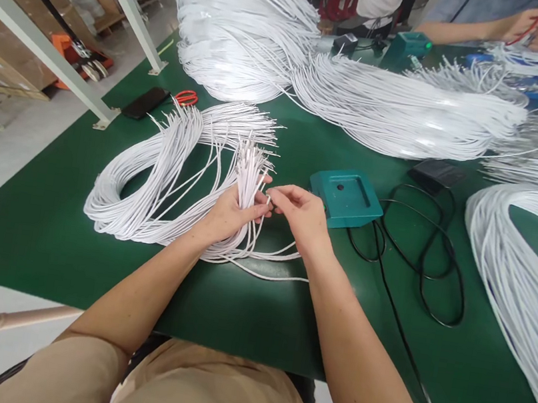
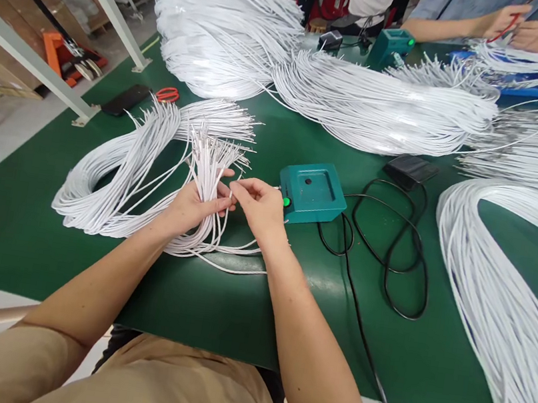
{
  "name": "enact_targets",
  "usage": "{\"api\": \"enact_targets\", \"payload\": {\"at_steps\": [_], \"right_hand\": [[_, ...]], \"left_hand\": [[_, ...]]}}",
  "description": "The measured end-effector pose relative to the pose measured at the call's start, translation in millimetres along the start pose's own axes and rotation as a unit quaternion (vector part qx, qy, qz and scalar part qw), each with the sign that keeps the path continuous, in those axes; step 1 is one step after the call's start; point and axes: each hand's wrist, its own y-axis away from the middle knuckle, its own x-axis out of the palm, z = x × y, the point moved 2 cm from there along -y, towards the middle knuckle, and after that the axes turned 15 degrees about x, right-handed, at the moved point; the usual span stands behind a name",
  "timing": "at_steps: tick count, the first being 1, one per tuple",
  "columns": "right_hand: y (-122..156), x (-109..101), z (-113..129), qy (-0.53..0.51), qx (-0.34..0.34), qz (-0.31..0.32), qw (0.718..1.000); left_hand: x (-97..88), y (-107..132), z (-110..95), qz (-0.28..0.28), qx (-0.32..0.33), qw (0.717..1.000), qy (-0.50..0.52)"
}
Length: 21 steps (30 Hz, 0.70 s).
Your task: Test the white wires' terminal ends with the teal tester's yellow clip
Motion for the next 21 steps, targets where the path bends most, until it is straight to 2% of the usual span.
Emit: {"api": "enact_targets", "payload": {"at_steps": [2, 4, 6, 8, 10, 12, 16, 21], "right_hand": [[0, 0, 0, 0.105, -0.069, -0.049, 0.991], [1, 0, -2, 0.238, -0.155, -0.114, 0.952], [2, 3, -4, 0.387, -0.243, -0.168, 0.874], [2, 6, -7, 0.504, -0.301, -0.191, 0.787], [1, 6, -8, 0.573, -0.322, -0.189, 0.729], [0, 3, -6, 0.599, -0.322, -0.183, 0.710], [-7, -11, 1, 0.623, -0.286, -0.200, 0.700], [-17, -18, -1, 0.675, -0.232, -0.169, 0.680]], "left_hand": [[0.1, 0, 0, -0.001, -0.010, 1.000, 0.017], [-0.5, 0, 2, -0.010, -0.031, 0.999, 0.043], [-1.3, 0, 4, -0.024, -0.056, 0.995, 0.074], [-1.9, -2, 5, -0.037, -0.078, 0.991, 0.099], [-2.2, -3, 7, -0.046, -0.093, 0.989, 0.108], [-2.5, -5, 9, -0.057, -0.100, 0.988, 0.102], [-3.9, -9, 15, -0.072, -0.099, 0.991, 0.062], [-5.4, -11, 23, -0.074, -0.087, 0.993, 0.019]]}}
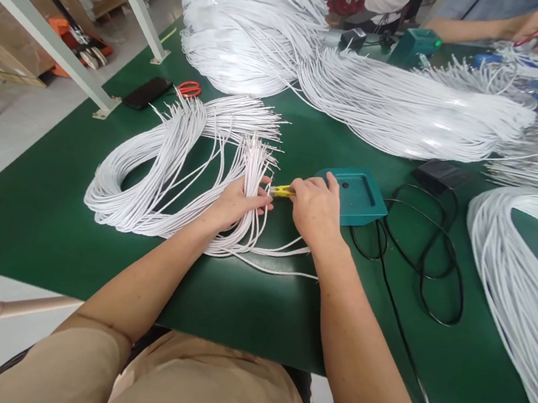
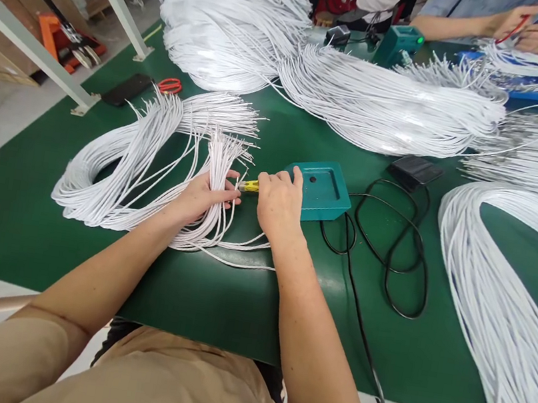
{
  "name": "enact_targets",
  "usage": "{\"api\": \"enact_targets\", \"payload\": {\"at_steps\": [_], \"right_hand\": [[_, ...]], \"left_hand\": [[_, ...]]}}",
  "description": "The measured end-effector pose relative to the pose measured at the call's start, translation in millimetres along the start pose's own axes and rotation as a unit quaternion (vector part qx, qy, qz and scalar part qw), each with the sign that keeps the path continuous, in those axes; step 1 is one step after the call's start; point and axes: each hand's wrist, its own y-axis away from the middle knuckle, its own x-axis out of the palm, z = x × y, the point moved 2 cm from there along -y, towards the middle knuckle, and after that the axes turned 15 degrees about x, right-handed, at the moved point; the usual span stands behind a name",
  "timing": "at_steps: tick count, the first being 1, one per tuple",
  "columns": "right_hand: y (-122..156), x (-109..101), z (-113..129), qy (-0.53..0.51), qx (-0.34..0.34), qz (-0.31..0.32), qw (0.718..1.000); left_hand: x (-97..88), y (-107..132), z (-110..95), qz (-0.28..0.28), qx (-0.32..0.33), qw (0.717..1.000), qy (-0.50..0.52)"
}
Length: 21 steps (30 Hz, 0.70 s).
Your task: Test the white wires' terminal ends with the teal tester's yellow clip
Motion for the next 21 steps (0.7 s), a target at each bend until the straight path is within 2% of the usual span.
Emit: {"api": "enact_targets", "payload": {"at_steps": [5, 11, 17, 21], "right_hand": [[-5, 0, 1, -0.004, 0.001, 0.003, 1.000], [-8, 1, -1, -0.004, -0.004, -0.023, 1.000], [-9, 4, -1, 0.007, 0.008, -0.029, 1.000], [-6, -1, -1, 0.010, 0.011, -0.016, 1.000]], "left_hand": [[-2.6, -5, 8, -0.006, 0.008, 0.999, -0.041], [-4.8, -8, 12, -0.017, -0.003, 0.994, -0.105], [-7.6, -11, 17, 0.007, 0.002, 0.980, -0.200], [-9.6, -13, 21, 0.028, 0.006, 0.978, -0.207]]}}
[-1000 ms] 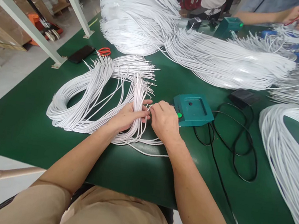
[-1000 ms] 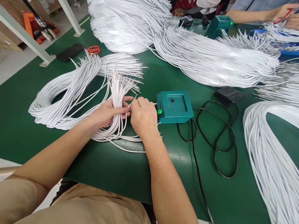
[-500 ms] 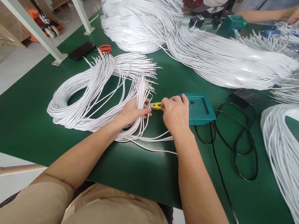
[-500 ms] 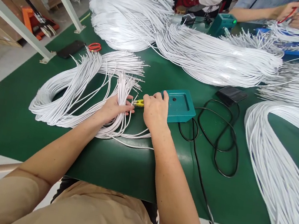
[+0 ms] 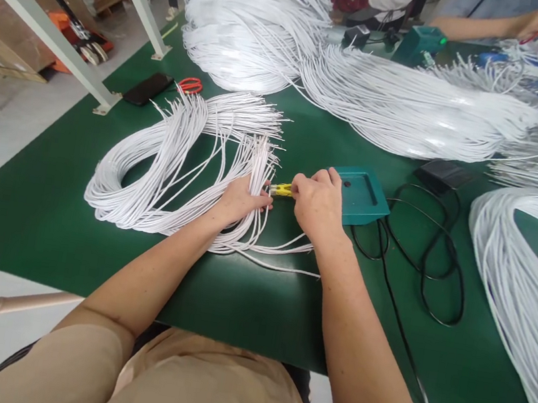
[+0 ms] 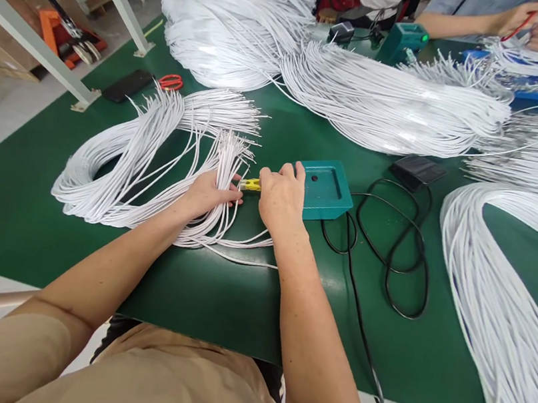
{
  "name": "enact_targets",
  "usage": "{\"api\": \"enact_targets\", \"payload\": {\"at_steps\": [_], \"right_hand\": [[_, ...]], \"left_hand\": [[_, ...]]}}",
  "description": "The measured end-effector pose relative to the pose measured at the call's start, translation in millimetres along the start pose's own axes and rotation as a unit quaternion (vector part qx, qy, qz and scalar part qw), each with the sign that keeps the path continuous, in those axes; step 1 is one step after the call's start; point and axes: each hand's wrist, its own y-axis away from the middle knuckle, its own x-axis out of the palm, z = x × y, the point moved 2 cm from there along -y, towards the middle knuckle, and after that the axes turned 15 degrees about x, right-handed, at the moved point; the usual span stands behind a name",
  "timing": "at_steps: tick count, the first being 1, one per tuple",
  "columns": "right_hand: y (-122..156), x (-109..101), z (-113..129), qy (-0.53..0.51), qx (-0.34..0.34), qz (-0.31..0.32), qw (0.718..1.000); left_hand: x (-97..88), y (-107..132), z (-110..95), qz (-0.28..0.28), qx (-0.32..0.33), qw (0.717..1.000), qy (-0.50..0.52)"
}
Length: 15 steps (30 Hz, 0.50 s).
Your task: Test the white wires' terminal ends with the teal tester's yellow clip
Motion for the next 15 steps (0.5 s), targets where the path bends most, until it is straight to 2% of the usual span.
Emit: {"api": "enact_targets", "payload": {"at_steps": [2, 5, 7, 12, 15], "right_hand": [[3, -4, -5, -0.001, 0.038, -0.036, 0.999], [6, -7, -18, 0.015, 0.140, -0.109, 0.984], [7, -4, -25, 0.023, 0.174, -0.121, 0.977], [8, -3, -30, -0.020, 0.158, -0.127, 0.979], [11, -13, -19, -0.120, 0.094, -0.122, 0.981]], "left_hand": [[-0.1, 0, 1, 0.002, 0.002, 1.000, 0.009], [-0.8, 2, -2, 0.000, 0.001, 1.000, 0.021], [-1.8, 4, -7, 0.000, -0.008, 0.999, 0.037], [-6.4, 11, -21, -0.013, -0.024, 0.995, 0.101], [-7.5, 14, -24, -0.037, -0.002, 0.991, 0.132]]}}
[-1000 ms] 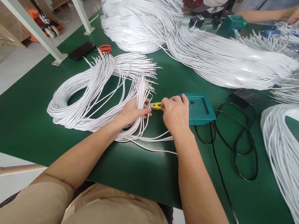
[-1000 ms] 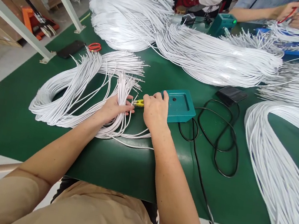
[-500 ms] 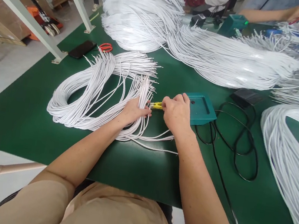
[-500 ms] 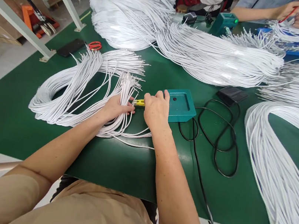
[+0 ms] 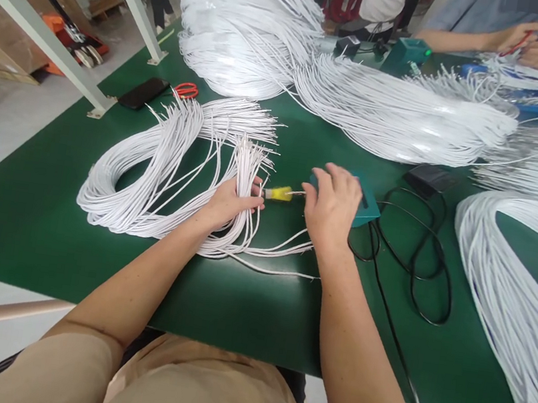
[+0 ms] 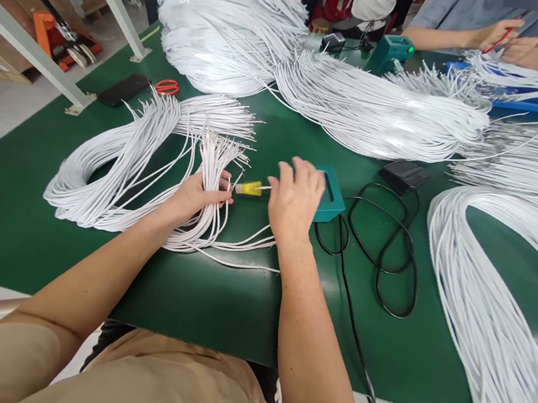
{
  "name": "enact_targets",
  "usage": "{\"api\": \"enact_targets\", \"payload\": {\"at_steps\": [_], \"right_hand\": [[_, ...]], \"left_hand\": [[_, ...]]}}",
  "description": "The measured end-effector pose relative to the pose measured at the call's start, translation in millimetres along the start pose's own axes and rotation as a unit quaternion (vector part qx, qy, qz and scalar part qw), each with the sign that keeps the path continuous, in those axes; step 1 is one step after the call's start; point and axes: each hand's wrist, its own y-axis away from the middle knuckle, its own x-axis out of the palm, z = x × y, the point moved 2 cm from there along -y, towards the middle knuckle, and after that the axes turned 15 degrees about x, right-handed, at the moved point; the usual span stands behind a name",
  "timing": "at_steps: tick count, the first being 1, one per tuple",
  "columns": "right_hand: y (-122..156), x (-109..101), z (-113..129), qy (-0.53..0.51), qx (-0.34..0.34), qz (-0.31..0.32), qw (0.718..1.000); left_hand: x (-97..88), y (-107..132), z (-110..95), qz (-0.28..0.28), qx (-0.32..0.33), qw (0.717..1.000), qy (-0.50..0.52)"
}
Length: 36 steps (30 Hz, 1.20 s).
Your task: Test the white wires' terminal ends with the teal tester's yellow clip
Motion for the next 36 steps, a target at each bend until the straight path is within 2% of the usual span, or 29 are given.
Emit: {"api": "enact_targets", "payload": {"at_steps": [2, 4, 7, 10, 13, 16, 19, 25, 27, 29, 31, 36], "right_hand": [[5, -6, 15, -0.085, -0.068, 0.066, 0.992], [13, -10, 32, -0.135, -0.137, 0.151, 0.970], [23, -12, 49, -0.120, -0.193, 0.258, 0.939], [29, -10, 55, -0.060, -0.215, 0.302, 0.927], [33, -8, 54, 0.002, -0.184, 0.317, 0.930], [36, -5, 48, 0.035, -0.109, 0.383, 0.916], [36, -3, 42, -0.025, -0.054, 0.461, 0.885], [27, 2, 33, -0.196, 0.044, 0.548, 0.812], [21, 3, 31, -0.219, 0.079, 0.525, 0.819], [15, 1, 30, -0.243, 0.124, 0.448, 0.852], [11, 0, 31, -0.278, 0.167, 0.376, 0.868], [13, 5, 35, -0.346, 0.198, 0.337, 0.853]], "left_hand": [[0.7, 1, 1, -0.010, 0.029, 0.999, 0.024], [1.6, 1, 2, -0.016, 0.056, 0.997, 0.058], [1.6, 0, 4, -0.013, 0.071, 0.992, 0.108], [-1.0, 0, 4, -0.001, 0.051, 0.991, 0.123], [-4.2, 0, 2, 0.015, 0.027, 0.993, 0.111], [-6.8, 1, -1, 0.021, 0.014, 0.996, 0.089], [-7.0, 2, -5, 0.039, -0.002, 0.995, 0.088], [-6.2, 5, -10, 0.046, 0.010, 0.994, 0.095], [-5.6, 5, -8, 0.036, 0.020, 0.996, 0.081], [-4.6, 4, -7, 0.019, 0.037, 0.998, 0.050], [-2.7, 4, -7, 0.009, 0.057, 0.998, 0.004], [4.1, 10, -15, 0.001, 0.089, 0.990, -0.110]]}}
